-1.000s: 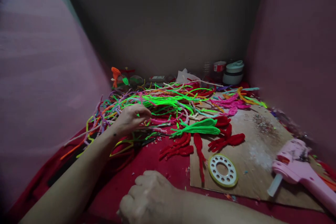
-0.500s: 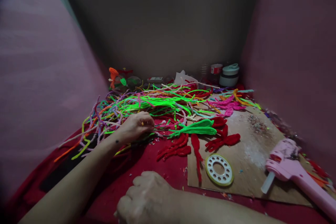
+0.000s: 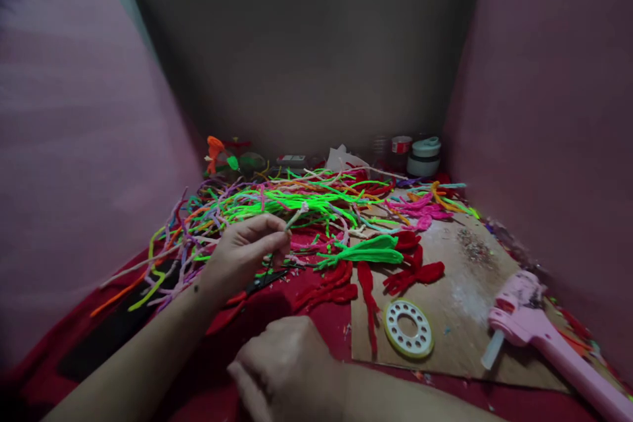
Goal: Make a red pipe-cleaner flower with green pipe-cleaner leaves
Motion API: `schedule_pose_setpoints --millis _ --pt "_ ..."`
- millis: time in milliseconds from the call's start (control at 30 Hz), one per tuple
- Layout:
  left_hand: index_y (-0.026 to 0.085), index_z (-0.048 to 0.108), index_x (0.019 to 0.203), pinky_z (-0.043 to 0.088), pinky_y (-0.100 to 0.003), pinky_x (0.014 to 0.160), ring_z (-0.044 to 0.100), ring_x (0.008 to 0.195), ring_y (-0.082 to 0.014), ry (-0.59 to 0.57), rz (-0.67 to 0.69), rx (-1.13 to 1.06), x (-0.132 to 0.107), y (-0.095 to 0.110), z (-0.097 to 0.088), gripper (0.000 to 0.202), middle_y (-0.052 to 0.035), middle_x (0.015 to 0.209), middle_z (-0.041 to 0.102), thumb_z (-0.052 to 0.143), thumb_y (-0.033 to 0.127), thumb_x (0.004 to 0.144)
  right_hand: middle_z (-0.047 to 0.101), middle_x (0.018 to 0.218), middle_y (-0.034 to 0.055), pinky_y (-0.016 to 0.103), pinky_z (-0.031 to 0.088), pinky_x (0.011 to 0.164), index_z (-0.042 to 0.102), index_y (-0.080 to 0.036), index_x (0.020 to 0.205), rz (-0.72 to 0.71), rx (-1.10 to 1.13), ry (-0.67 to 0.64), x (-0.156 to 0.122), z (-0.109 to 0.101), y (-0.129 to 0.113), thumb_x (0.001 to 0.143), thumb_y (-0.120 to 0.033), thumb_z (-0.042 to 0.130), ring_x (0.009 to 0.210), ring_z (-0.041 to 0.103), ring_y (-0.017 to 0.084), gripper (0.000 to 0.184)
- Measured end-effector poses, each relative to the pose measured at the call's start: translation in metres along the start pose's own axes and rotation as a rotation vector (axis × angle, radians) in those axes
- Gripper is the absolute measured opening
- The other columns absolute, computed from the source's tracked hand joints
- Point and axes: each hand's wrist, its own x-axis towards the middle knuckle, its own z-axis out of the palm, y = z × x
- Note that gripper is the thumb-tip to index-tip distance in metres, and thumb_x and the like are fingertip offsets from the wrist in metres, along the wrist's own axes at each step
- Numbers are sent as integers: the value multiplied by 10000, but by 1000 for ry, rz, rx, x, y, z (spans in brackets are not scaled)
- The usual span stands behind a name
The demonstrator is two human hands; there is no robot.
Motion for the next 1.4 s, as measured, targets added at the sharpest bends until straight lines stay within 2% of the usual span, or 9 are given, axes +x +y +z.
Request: schedule_pose_setpoints --millis 167,233,300,400,567,767,1000,1233,1400 --pt "160 540 780 345 -174 414 459 440 -57 -66 -102 -188 -3 -1 2 133 24 610 561 595 279 754 464 527 -28 220 319 491 538 -165 621 596 305 183 16 -31 3 862 -293 431 502 428 87 293" --pt "158 545 772 331 -171 410 444 430 -50 -71 -103 -185 -4 -1 3 132 30 595 551 598 277 752 499 588 -34 214 330 491 579 -172 758 730 437 359 24 -41 12 837 -363 480 513 430 83 229" --pt "154 552 755 308 -167 404 429 425 -47 -80 -103 -146 -5 -1 5 134 34 572 536 595 280 752 536 642 -35 217 331 487 614 -180 858 782 549 486 31 -48 22 778 -392 564 493 414 72 232" --pt "147 561 728 276 -165 404 398 422 -41 -99 -110 -65 -7 -1 11 130 43 539 512 589 271 753 555 681 -30 226 337 494 657 -182 903 772 701 560 37 -54 33 707 -372 648 483 406 61 273" --pt "137 565 677 276 -170 446 368 466 -41 -108 -90 1 -8 -2 19 155 45 549 498 555 259 772 530 607 -22 229 329 482 680 -157 791 720 823 525 35 -54 38 736 -312 632 504 432 82 172" --pt "140 535 652 251 -171 422 361 438 -40 -95 -77 0 -9 -4 25 176 38 534 506 522 244 794 547 593 -12 227 346 510 668 -152 661 706 732 557 34 -53 39 738 -277 633 532 449 88 151" --pt "164 496 697 158 -166 348 250 338 -24 -108 -230 -209 -10 -12 32 191 63 467 446 528 328 788 547 596 -17 245 370 578 633 -166 612 659 532 529 31 -55 41 759 -264 600 578 472 109 180" --pt "181 461 722 178 -146 317 213 321 -25 -134 -310 -370 -12 -14 36 191 80 439 417 553 340 774 552 609 -19 265 372 657 594 -171 556 564 305 537 36 -60 37 730 -171 587 632 486 123 175" --pt "180 444 720 180 -137 314 166 332 -18 -173 -325 -409 -10 -13 33 207 91 434 395 557 344 779 498 555 -30 257 364 599 557 -165 503 621 427 512 36 -58 42 734 -227 595 567 448 105 242"
